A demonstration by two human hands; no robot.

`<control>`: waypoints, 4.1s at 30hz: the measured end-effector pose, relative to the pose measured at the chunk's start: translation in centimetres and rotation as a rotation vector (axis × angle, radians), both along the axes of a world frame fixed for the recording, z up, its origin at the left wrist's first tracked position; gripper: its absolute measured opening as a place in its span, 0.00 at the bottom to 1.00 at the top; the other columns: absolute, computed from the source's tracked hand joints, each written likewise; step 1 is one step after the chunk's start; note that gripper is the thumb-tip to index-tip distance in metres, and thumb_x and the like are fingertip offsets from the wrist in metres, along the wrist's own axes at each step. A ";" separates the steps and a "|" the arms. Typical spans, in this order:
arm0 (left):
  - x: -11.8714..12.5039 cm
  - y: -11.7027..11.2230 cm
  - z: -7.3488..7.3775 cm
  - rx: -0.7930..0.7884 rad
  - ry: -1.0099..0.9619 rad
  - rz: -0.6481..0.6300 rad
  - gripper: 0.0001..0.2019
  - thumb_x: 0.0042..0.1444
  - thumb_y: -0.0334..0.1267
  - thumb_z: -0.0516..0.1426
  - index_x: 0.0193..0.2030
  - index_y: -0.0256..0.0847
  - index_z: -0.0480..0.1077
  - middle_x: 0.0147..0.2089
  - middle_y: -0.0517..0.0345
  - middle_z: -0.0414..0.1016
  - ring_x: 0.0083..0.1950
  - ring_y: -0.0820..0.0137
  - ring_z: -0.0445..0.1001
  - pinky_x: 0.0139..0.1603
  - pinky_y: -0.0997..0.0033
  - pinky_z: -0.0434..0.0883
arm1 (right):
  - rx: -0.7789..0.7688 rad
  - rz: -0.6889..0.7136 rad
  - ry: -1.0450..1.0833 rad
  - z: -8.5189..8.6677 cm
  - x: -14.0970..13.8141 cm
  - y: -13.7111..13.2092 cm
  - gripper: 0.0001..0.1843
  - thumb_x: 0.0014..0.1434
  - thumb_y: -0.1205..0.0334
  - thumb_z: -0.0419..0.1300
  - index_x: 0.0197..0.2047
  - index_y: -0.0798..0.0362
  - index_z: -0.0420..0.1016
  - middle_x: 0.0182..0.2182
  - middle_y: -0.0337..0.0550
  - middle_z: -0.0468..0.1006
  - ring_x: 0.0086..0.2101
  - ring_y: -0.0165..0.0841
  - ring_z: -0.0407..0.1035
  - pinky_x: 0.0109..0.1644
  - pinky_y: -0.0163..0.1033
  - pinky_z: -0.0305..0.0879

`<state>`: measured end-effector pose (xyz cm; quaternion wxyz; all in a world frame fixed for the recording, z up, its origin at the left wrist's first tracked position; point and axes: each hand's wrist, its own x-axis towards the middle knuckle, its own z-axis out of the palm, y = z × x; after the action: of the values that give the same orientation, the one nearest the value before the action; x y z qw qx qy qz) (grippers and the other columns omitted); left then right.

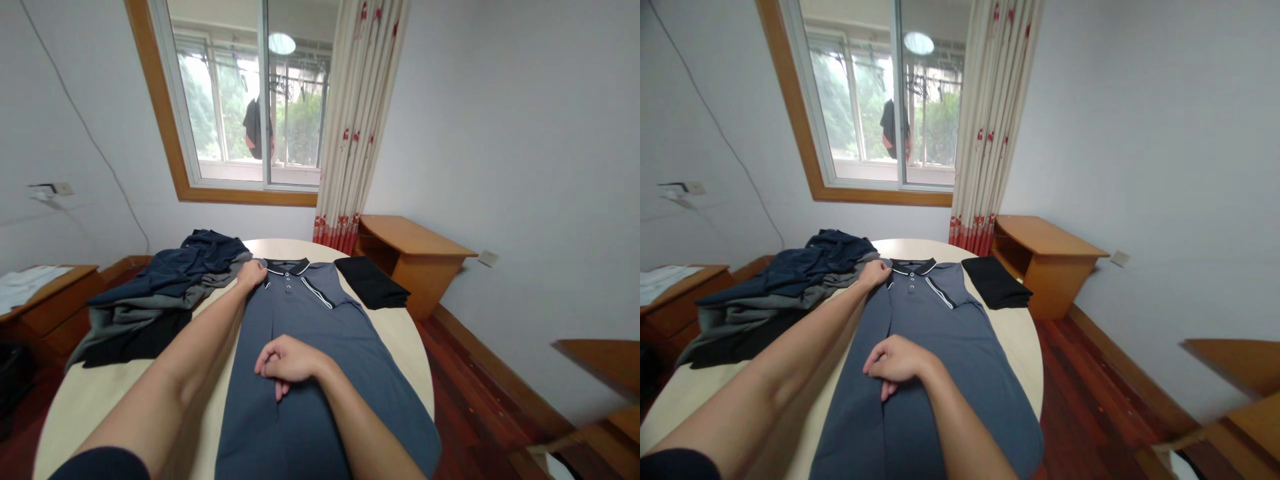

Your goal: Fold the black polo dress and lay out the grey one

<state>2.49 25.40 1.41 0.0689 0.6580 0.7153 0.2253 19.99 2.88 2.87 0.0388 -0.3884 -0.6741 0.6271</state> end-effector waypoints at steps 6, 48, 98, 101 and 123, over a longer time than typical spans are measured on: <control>-1.0 -0.8 -1.0 0.083 0.055 -0.199 0.24 0.66 0.44 0.43 0.47 0.37 0.78 0.53 0.45 0.79 0.55 0.59 0.76 0.57 0.67 0.69 | -0.100 0.036 -0.089 0.1 0.4 0.0 0.12 0.61 0.78 0.46 0.38 0.54 0.66 0.16 0.32 0.73 0.16 0.26 0.70 0.23 0.27 0.68; -0.5 -1.2 -1.1 0.103 0.275 -0.318 0.25 0.71 0.44 0.40 0.66 0.38 0.64 0.71 0.45 0.60 0.71 0.56 0.58 0.71 0.49 0.50 | 0.232 -0.158 0.096 -2.1 1.0 4.4 0.14 0.61 0.64 0.59 0.50 0.55 0.70 0.25 0.31 0.74 0.17 0.23 0.67 0.23 0.28 0.60; -3.0 -39.1 0.0 0.053 0.114 -0.812 0.09 0.67 0.36 0.51 0.41 0.42 0.73 0.43 0.53 0.75 0.45 0.62 0.71 0.46 0.62 0.68 | 0.192 -0.212 -0.110 0.6 0.5 -8.5 0.06 0.59 0.73 0.58 0.40 0.56 0.73 0.17 0.26 0.61 0.14 0.22 0.58 0.18 0.29 0.59; -3.3 -39.0 0.7 0.054 0.089 -0.813 0.11 0.68 0.35 0.49 0.40 0.41 0.71 0.40 0.53 0.75 0.41 0.64 0.71 0.44 0.64 0.67 | 0.065 -0.274 -0.058 0.8 0.6 -9.0 0.08 0.62 0.73 0.52 0.42 0.55 0.69 0.17 0.29 0.67 0.15 0.25 0.66 0.18 0.27 0.60; -3.2 -14.7 -2.5 0.007 0.404 -0.539 0.28 0.69 0.44 0.44 0.70 0.29 0.58 0.75 0.38 0.49 0.76 0.53 0.46 0.72 0.51 0.50 | 1.218 -0.053 -0.331 1.3 -2.2 -1.0 0.13 0.66 0.59 0.55 0.47 0.54 0.78 0.47 0.49 0.80 0.48 0.38 0.73 0.53 0.40 0.65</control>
<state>-0.68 10.69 -1.05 -0.0196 0.8550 0.5140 0.0666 17.75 1.92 4.14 0.1636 -0.4049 -0.8975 0.0616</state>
